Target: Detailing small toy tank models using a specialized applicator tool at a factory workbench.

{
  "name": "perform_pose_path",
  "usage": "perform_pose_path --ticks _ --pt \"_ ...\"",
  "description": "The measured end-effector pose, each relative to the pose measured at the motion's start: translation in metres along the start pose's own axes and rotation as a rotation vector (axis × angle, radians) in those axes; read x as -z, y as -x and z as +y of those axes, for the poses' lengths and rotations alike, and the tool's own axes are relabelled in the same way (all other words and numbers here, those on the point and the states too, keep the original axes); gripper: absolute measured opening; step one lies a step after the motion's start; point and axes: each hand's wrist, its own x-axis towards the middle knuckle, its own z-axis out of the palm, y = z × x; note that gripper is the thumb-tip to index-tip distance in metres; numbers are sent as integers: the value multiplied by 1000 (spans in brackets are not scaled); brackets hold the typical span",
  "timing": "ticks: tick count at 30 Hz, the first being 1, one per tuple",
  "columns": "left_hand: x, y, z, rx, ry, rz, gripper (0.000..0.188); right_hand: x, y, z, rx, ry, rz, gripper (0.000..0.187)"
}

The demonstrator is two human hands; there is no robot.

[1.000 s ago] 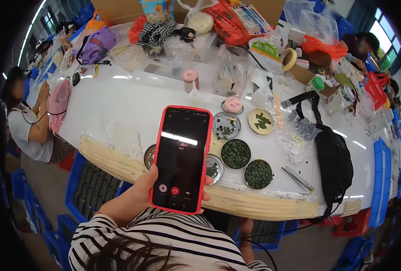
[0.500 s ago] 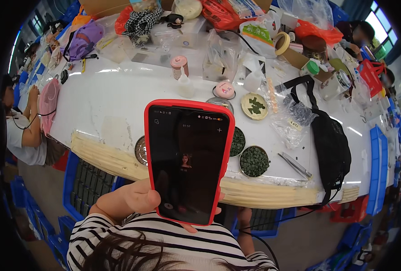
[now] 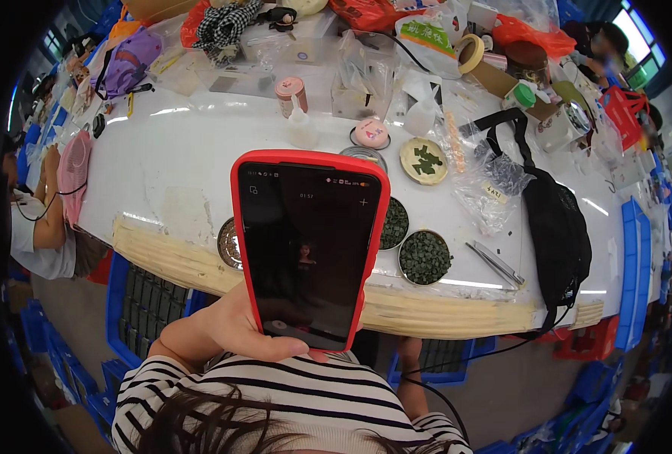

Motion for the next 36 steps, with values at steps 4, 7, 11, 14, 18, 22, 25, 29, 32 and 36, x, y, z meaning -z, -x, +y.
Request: perform_pose_path --ticks 4,7,11,14,18,22,25,29,32,36 --pt "1 -2 0 -57 -5 -1 45 1 2 1 -3 0 7 32" --pt "0 -2 -2 -72 22 13 47 3 2 1 1 -1 6 32" --pt "-1 -2 -3 -24 25 18 50 2 5 0 -6 -6 11 32" --pt "-1 -5 -6 1 21 26 51 1 4 -1 -6 -6 10 32" --pt "-4 -7 -8 30 70 41 52 -1 6 -3 -11 -10 9 32" --pt "2 -6 -17 18 34 -28 51 0 6 -4 -10 -13 11 32" --pt "1 -6 -17 45 56 -34 50 0 4 -4 -4 -14 13 32" --pt "-4 -11 -15 86 96 -29 50 0 0 -5 0 -36 43 32" --pt "-4 -6 -17 50 90 -25 48 1 -7 -12 38 -60 37 32" --pt "12 3 -19 -21 -37 -164 64 4 -5 -10 75 -95 44 32"
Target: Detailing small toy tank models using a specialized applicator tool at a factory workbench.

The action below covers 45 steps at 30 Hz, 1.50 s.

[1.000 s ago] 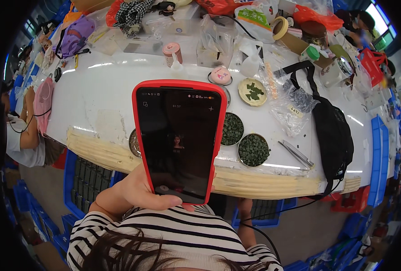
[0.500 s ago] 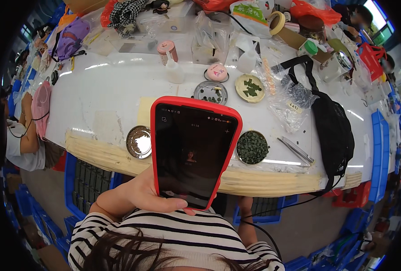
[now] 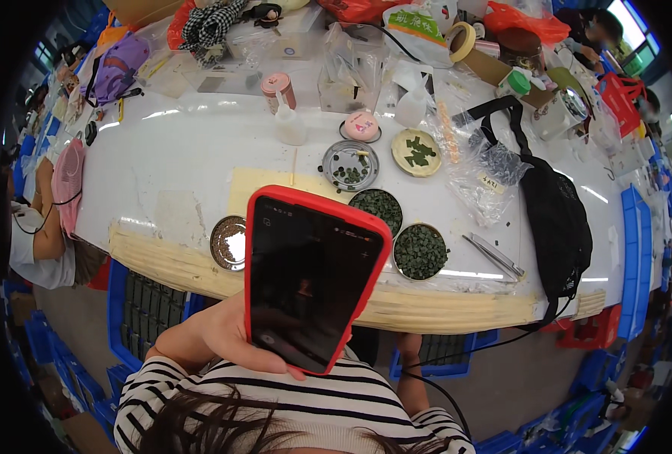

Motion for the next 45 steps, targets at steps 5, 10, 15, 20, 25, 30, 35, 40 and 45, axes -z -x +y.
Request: perform_pose_path --ticks 5,10,15,20,25,30,35,40,45 --pt "4 33 27 -100 474 302 102 2 3 8 -49 -36 -41 32" --pt "61 45 70 -346 192 669 79 5 5 9 -18 -68 -34 35" --pt "131 18 149 -293 -183 863 50 -7 -3 32 61 -225 -6 33" --pt "218 -73 202 -126 -330 822 46 3 5 17 -19 -91 47 31" --pt "253 -173 200 31 -526 540 42 4 27 19 -251 49 68 32" --pt "272 -219 180 217 -781 538 46 5 54 31 -298 139 39 34" --pt "264 -237 179 314 -1005 531 46 5 64 41 -343 182 11 34" --pt "277 -240 174 288 -1148 556 56 3 45 27 -198 50 118 29" --pt "275 -236 174 289 -1246 621 61 3 35 29 -38 -29 145 28"
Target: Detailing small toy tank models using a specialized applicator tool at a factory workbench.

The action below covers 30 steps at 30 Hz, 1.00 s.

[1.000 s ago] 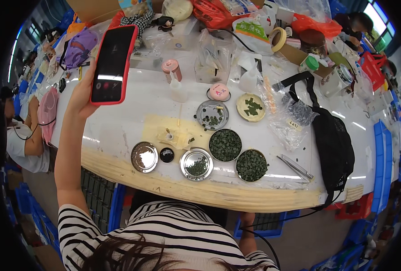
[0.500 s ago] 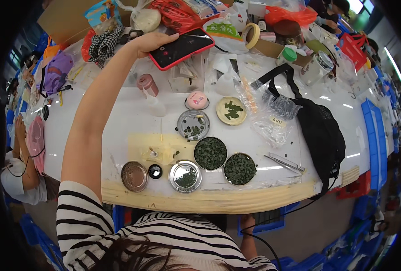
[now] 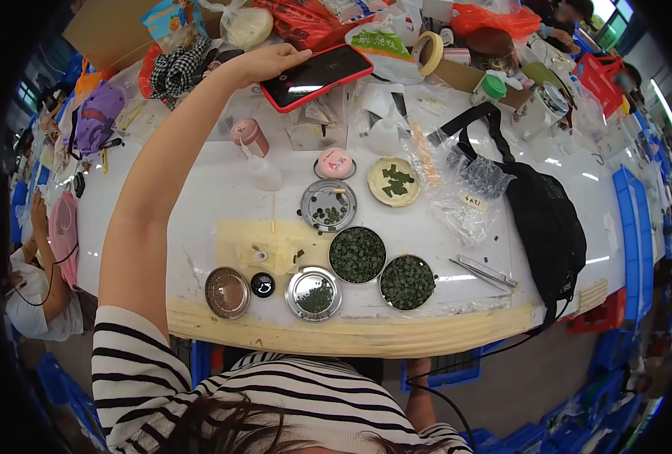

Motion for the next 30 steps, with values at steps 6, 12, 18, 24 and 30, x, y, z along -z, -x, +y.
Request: perform_pose_path --ticks 6,12,18,24,30 --pt "14 30 18 4 67 66 63 -2 7 7 -135 53 -19 28" --pt "53 105 9 -135 164 292 52 7 13 -7 -367 192 -122 36" --pt "49 249 9 -204 155 303 33 6 13 5 -332 192 -216 48" --pt "39 244 -9 -517 -192 407 24 -28 -4 113 -124 215 -290 59" --pt "29 187 -18 -573 -550 411 35 -2 -12 11 -312 206 -323 30"
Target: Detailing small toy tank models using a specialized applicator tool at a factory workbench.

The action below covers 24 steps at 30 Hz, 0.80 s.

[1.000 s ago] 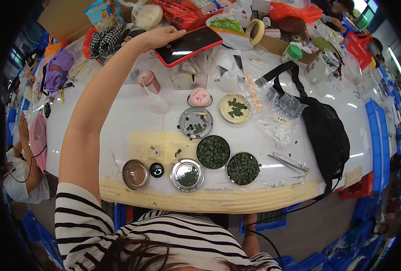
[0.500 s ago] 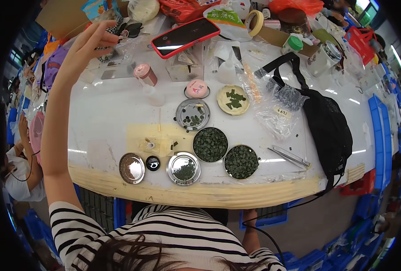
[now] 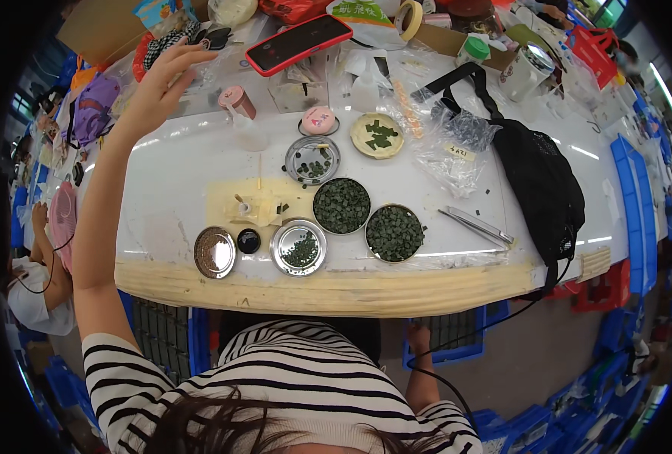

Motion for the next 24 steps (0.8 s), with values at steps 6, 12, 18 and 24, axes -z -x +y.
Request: perform_pose_path --ticks 6,12,18,24 --pt "-44 -41 -7 -88 -298 -121 55 -68 16 72 -6 -38 -93 28" --pt "-59 -55 -21 -63 -425 -147 66 -140 -5 179 -90 -407 -246 18" --pt "-64 -62 -6 -36 -431 -158 84 -119 -14 145 -25 -413 -208 19" --pt "-68 -61 -10 -56 -482 -155 84 -96 -15 104 -65 -509 -155 15"
